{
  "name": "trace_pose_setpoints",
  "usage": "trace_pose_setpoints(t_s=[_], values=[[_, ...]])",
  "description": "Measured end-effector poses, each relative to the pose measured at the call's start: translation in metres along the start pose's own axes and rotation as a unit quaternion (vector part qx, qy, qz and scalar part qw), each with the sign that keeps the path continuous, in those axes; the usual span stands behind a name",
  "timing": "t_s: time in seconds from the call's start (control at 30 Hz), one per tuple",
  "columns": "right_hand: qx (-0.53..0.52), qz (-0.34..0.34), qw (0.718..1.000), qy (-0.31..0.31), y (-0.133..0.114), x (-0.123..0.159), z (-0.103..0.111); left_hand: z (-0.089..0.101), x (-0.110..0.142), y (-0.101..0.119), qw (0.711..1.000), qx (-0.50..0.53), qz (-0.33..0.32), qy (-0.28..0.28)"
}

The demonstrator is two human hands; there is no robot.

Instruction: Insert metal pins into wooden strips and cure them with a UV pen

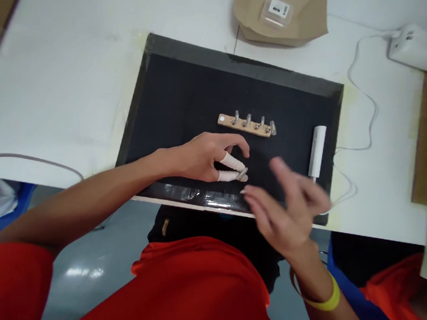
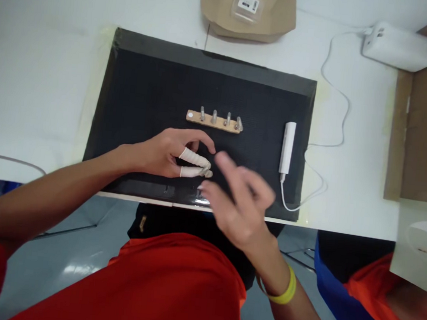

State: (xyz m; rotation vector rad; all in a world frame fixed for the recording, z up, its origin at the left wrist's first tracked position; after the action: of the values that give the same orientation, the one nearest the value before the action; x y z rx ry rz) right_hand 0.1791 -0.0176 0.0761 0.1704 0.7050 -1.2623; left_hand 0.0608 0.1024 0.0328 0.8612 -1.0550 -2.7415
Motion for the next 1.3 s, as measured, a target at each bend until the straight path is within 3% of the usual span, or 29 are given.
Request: trace_pose_setpoints(t_s=[0.1,0.23,0.37,0.53,0.67,0.8,0.97,1.1,1.23,1.3], values=[[0.036,-0.057,0.997,0.024,0.010,0.000,0.004,0.000,0.000,0.000,1.000,-0.004,0.002,0.003],[0.022,0.040,0.998,-0.033,-0.008,0.002,-0.005,0.000,0.000,0.000,1.000,0.001,-0.003,0.007],[0.043,-0.048,0.998,0.024,0.007,0.000,0.001,0.001,0.000,-0.001,1.000,-0.012,-0.003,0.008],[0.020,0.042,0.999,-0.028,-0.009,0.002,-0.007,0.001,0.000,0.000,1.000,-0.015,-0.015,-0.001],[0.038,-0.048,0.998,0.026,0.008,0.001,0.003,0.002,0.000,0.001,1.000,-0.026,-0.016,0.006],[0.018,0.048,0.997,-0.052,-0.008,0.003,-0.008,0.001,-0.001,0.001,1.000,-0.020,-0.016,-0.003],[0.038,-0.053,0.998,0.011,0.008,0.001,0.003,0.002,-0.001,0.001,1.000,-0.029,-0.012,-0.003],[0.021,0.045,0.998,-0.050,-0.011,0.003,-0.007,-0.001,-0.001,0.001,0.999,-0.038,-0.018,-0.021],[0.035,-0.049,0.998,0.006,0.004,0.000,0.002,0.000,-0.001,0.003,0.998,-0.058,-0.034,-0.012],[0.031,-0.006,0.999,-0.016,-0.002,-0.001,-0.002,-0.001,-0.001,0.003,0.997,-0.065,-0.030,-0.017]])
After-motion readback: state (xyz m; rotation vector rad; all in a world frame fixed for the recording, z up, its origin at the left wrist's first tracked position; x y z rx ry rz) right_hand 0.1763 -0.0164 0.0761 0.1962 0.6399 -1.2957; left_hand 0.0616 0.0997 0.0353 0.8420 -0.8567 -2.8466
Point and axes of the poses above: each hand's wrist, its own x-axis away from the middle knuckle, its own z-axis out of the back of the hand, y = z × x, the point moved 8 cm from there along -x, towards the middle knuckle, and after that the axes turned 5 degrees about -z, right-handed, at the moved point
